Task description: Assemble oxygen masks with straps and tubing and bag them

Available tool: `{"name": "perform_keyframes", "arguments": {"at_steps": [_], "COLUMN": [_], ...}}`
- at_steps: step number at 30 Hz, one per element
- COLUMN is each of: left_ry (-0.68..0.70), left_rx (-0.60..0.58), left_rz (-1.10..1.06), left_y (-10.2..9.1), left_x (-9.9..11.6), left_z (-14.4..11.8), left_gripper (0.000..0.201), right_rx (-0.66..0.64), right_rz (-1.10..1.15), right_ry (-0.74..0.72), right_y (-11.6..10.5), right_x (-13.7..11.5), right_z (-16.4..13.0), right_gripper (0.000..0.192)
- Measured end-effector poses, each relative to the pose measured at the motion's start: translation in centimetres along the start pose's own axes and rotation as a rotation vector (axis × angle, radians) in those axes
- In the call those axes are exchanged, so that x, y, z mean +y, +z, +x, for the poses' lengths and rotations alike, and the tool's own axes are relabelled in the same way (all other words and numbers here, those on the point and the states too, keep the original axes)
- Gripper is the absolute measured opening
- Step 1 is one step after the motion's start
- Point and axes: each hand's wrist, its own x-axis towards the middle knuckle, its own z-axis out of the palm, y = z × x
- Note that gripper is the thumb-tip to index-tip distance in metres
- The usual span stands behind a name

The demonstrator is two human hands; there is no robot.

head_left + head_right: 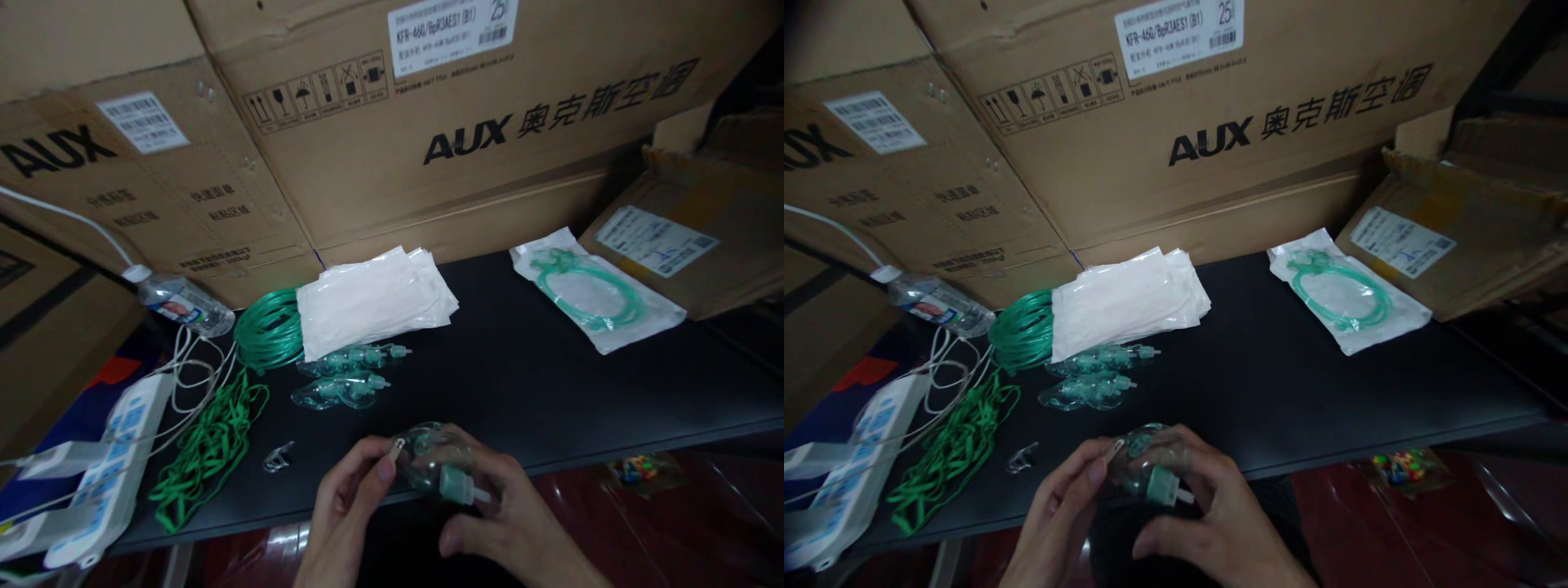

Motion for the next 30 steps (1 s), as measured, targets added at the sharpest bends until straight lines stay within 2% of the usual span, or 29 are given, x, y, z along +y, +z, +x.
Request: {"name": "perform_keyframes", "arguments": {"at_steps": [2, 4, 6, 10, 16, 19, 23, 30], "left_ry": [0.049, 0.097, 0.138, 0.184, 0.259, 0.243, 0.129, 0.014], "left_rx": [0.002, -0.018, -0.041, -0.054, -0.145, -0.055, 0.099, 0.143], "left_rz": [0.058, 0.097, 0.131, 0.184, 0.233, 0.191, 0.145, 0.053], "left_y": [-0.1, -0.2, -0.2, -0.4, -1.1, -0.6, 0.5, 1.4], "left_x": [0.4, 0.7, 1.0, 1.3, 1.1, 1.1, 0.8, -1.1], "left_z": [-0.2, -0.3, -0.5, -0.7, -0.3, -0.1, 0.3, 0.6], "left_gripper": [0.036, 0.037, 0.038, 0.037, 0.035, 0.036, 0.04, 0.046], "right_rx": [0.002, 0.04, 0.049, -0.02, 0.011, 0.017, 0.112, 0.19], "right_rz": [0.118, 0.171, 0.154, 0.085, 0.078, 0.092, 0.01, -0.13], "right_ry": [0.031, 0.084, 0.138, 0.171, 0.192, 0.172, 0.125, -0.026], "right_y": [-0.3, -0.4, -0.4, 0.1, 0.4, 0.5, 0.6, 0.5], "right_x": [-0.1, -0.2, -0.5, -1.4, -1.7, -1.4, -0.8, 0.4], "right_z": [-0.4, -0.7, -0.9, -0.8, -0.8, -0.8, -0.8, -0.8], "right_gripper": [0.05, 0.054, 0.053, 0.044, 0.041, 0.037, 0.029, 0.018]}}
